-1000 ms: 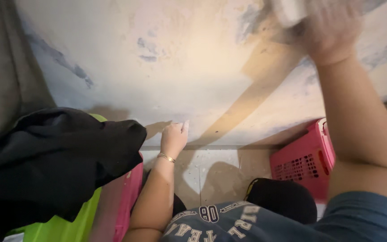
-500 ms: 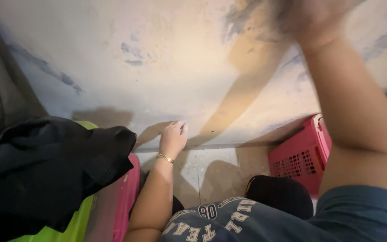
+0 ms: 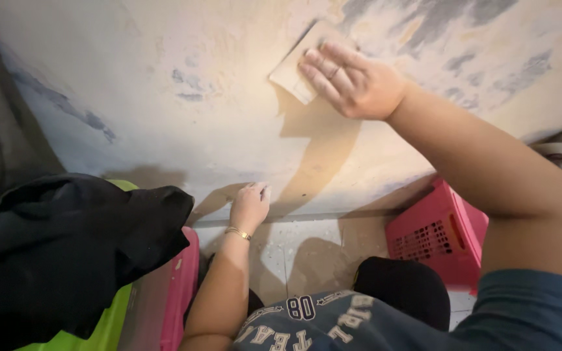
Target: The person is sanding a wall using a sanding block. They are kneeling on the floor and using their right hand to sand the wall in a circular motion while their left hand is placed on the wall for support.
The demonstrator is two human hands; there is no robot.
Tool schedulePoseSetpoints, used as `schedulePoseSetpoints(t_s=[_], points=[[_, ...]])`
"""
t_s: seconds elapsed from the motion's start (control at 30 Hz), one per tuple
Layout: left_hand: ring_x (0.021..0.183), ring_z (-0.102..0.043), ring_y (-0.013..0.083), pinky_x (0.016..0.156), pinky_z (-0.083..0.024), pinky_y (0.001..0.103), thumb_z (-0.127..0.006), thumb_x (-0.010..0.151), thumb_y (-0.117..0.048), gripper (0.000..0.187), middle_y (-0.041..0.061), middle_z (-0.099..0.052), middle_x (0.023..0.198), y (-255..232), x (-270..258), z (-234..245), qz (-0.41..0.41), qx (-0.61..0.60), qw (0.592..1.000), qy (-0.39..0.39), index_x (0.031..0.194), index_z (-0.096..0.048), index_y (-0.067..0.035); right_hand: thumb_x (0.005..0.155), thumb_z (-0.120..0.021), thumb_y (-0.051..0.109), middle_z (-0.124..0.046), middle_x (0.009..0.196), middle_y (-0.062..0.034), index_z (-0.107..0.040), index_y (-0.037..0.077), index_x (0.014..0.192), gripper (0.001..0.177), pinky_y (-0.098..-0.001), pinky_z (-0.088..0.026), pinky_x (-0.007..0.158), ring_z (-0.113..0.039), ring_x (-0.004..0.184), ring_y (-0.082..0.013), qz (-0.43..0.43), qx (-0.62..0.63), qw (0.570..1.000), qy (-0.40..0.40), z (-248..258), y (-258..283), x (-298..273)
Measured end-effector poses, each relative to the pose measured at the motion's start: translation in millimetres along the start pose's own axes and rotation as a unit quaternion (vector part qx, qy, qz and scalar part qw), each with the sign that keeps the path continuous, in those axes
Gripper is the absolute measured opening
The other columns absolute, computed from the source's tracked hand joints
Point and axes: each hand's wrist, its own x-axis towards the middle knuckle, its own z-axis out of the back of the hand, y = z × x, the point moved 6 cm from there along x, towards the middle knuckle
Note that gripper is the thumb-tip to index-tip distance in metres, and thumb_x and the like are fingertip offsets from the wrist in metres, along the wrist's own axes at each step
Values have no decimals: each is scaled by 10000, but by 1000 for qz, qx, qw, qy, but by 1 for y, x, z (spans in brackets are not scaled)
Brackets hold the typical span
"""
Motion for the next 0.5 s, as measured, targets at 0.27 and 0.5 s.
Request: schedulePoseSetpoints(t_s=[0.27,0.5], points=[[1077,-724,441,952,-571,529,-621,1052,-271,299,218,-788,1142,5,3,-1,5,-10,1000,8,1130,-807,-52,1053,-649,154,-794,1248,-184,-750,-4,1377,375,-446,-616,978,-777,1054,-313,-258,73,963,38,-52,-66,-72],[1070,-725,437,950,-573,535,-617,1039,-262,293,224,-788,1119,1,2,-11,-25,-3,999,24,1121,-812,-58,1105,-679,170,-798,1412,-142,-726,-26,1525,465,-360,-622,1033,-799,1242,-253,-171,44,982,-66,8,-70,-18]])
